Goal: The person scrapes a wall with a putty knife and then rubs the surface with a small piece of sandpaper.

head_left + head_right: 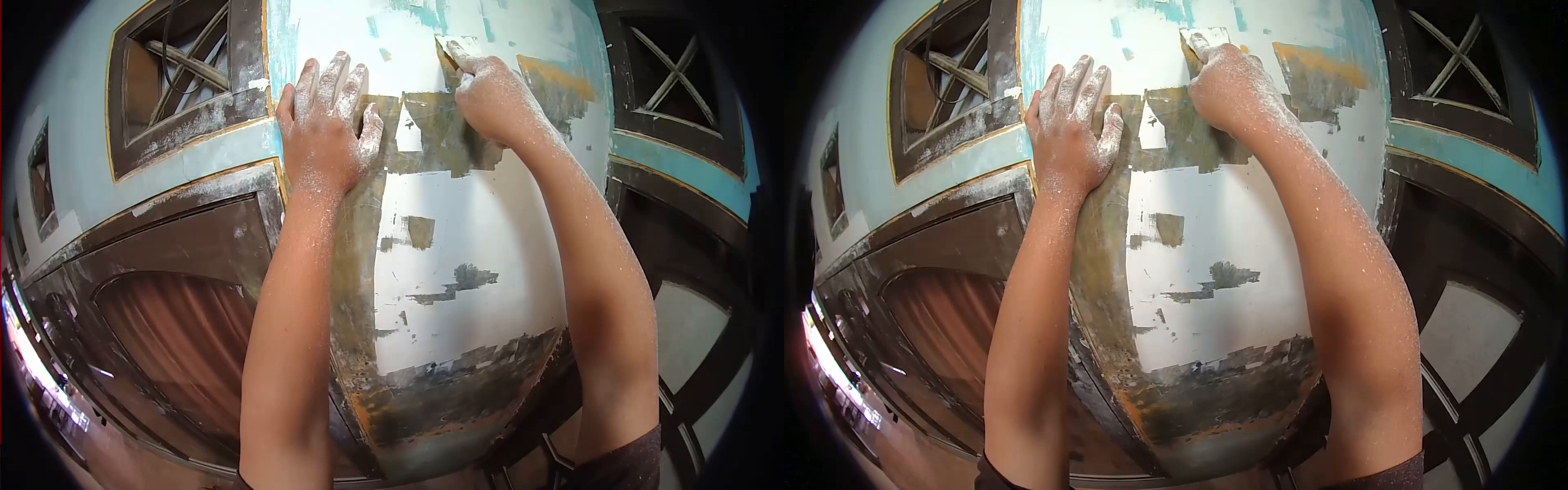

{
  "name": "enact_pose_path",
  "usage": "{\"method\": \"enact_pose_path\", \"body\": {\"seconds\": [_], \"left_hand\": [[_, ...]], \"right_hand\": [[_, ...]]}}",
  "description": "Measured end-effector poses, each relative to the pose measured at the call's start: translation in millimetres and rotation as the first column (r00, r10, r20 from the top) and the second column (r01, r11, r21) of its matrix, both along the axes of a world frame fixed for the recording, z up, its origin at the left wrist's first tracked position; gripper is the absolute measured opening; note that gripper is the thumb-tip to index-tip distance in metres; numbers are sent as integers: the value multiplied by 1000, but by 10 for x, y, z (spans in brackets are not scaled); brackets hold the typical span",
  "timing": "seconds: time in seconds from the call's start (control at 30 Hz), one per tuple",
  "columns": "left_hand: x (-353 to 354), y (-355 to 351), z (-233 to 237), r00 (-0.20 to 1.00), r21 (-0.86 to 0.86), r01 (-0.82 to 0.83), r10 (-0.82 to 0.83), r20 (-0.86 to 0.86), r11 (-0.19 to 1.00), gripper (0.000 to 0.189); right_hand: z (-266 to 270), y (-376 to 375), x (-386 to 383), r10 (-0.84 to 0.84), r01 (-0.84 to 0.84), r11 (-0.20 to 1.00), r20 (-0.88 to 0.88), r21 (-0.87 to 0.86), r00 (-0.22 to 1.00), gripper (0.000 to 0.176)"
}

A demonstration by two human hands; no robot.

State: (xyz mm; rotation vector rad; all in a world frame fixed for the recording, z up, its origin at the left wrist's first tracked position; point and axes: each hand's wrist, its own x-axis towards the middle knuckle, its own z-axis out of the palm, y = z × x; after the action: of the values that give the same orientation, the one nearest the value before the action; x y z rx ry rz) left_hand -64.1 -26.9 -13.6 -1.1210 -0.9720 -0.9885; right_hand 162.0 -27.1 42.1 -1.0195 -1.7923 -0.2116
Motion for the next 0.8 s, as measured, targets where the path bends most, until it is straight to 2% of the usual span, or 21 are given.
{"method": "enact_pose_path", "body": {"seconds": [0.13,0.2,0.27,0.33,0.4,0.53,0.6,0.63,0.73,0.8], "left_hand": [[-9,-5,-13,1000,-5,17,-17,-1,1000,56],[-26,4,-15,1000,-4,23,-23,-8,1000,57],[-21,1,-8,1000,-1,14,-14,-8,1000,57],[-9,-11,-11,1000,-20,-6,6,4,1000,57],[-17,1,-16,1000,-1,6,-6,-13,1000,57],[-13,3,-26,1000,-9,30,-30,-1,1000,57],[-9,-9,-13,999,-13,36,-36,0,999,57],[1,-13,-16,1000,-14,13,-13,2,1000,57],[-6,4,-13,1000,-16,28,-28,11,999,57],[-7,-12,-21,999,-21,36,-35,13,999,56]], "right_hand": [[-49,75,-7,-36,34,995,13,97,999,34],[25,5,21,-17,16,1000,44,22,999,34],[43,107,-11,-11,11,999,3,52,1000,35],[10,146,36,-22,18,993,35,115,999,35],[-44,2,36,-2,2,998,-3,63,1000,38],[7,66,47,-55,56,998,41,-23,998,42],[-5,75,83,29,-29,999,16,39,999,44],[-26,79,63,-7,5,994,22,113,1000,43],[63,-1,22,-33,33,999,12,23,999,44],[22,39,-4,-21,20,995,9,96,1000,44]]}}
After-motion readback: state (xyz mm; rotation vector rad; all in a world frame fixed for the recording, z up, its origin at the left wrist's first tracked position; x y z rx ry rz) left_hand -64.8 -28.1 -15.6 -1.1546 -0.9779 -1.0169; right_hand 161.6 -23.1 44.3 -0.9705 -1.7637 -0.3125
